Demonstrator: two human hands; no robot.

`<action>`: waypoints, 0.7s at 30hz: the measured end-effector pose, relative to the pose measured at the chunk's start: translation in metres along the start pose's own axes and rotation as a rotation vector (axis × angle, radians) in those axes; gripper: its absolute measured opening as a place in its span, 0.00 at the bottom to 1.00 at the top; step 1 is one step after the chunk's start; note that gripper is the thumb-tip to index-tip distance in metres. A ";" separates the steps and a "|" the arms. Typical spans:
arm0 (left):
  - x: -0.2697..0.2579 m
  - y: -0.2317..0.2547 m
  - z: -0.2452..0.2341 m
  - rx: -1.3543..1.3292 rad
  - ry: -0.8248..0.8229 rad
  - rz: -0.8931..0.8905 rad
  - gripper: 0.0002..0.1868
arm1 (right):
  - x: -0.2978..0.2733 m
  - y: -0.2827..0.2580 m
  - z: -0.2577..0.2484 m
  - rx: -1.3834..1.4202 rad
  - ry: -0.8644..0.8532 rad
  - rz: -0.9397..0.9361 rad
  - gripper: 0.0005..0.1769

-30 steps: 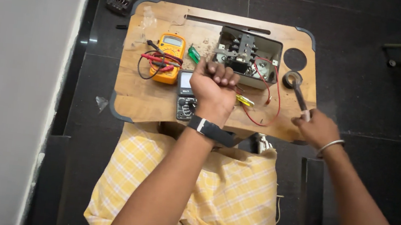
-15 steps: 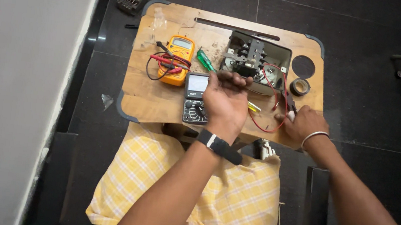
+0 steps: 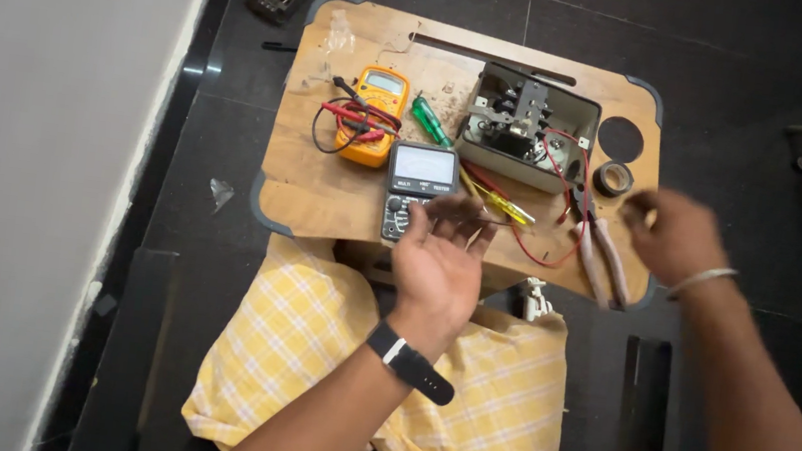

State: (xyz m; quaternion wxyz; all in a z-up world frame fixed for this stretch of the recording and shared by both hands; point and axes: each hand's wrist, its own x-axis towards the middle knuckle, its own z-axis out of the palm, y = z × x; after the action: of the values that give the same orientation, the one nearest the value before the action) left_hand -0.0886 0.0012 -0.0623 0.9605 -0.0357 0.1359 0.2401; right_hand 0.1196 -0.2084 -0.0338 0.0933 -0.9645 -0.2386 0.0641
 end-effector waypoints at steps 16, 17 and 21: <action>-0.035 0.010 -0.059 0.038 0.081 -0.071 0.23 | -0.109 -0.152 -0.016 -0.083 0.290 -0.844 0.13; -0.039 0.011 -0.062 0.038 0.089 -0.093 0.23 | -0.112 -0.154 -0.016 -0.051 0.305 -0.840 0.12; -0.043 0.011 -0.077 0.044 0.135 -0.132 0.23 | -0.121 -0.173 -0.019 -0.038 0.400 -0.893 0.23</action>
State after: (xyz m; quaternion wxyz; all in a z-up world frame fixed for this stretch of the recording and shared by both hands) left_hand -0.1489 -0.0184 -0.1243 0.9634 -0.0395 0.2030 0.1703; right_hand -0.0607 -0.1181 0.0311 0.1379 -0.7628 -0.6076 -0.1731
